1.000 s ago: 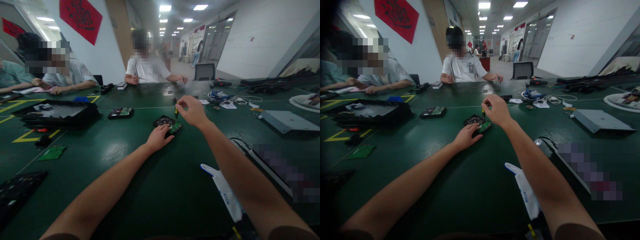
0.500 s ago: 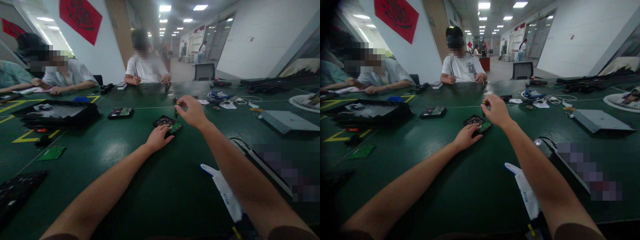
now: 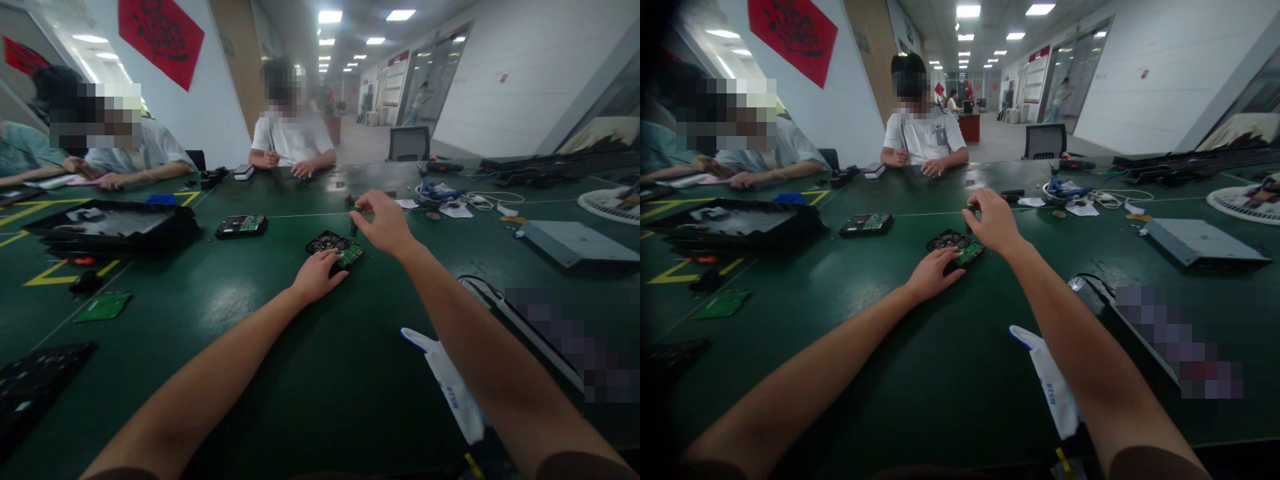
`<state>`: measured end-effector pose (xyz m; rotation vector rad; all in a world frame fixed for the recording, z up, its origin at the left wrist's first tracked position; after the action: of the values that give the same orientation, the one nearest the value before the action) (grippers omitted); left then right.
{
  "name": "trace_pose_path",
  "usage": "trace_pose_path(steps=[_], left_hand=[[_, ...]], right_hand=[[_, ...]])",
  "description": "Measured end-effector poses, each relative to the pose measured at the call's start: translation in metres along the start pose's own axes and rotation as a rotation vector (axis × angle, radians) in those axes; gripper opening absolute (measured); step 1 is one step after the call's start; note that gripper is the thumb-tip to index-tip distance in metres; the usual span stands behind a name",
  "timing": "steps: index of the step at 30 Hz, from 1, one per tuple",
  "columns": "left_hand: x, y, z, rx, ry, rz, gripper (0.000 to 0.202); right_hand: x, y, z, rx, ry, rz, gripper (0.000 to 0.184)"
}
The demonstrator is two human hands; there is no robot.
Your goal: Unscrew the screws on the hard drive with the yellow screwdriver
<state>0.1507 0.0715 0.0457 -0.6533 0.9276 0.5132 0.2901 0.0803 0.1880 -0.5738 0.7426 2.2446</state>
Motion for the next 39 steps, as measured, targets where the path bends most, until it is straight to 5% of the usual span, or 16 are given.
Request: trace_pose_path(steps=[39], left_hand=[[0.001, 0.001, 0.001, 0.005, 0.0, 0.001, 0.046]], right_hand=[[0.004, 0.002, -0.001, 0.012, 0.031, 0.027, 0.017]])
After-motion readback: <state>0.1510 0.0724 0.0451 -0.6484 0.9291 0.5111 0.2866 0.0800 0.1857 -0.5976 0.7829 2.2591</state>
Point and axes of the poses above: each hand's wrist, its own z-axis towards the middle knuckle, its own x-axis out of the palm, y = z × x, the point moved 10 cm from there along z, towards the middle knuckle, and after that the axes turned 1 degree about -y, right-handed, at the moved point
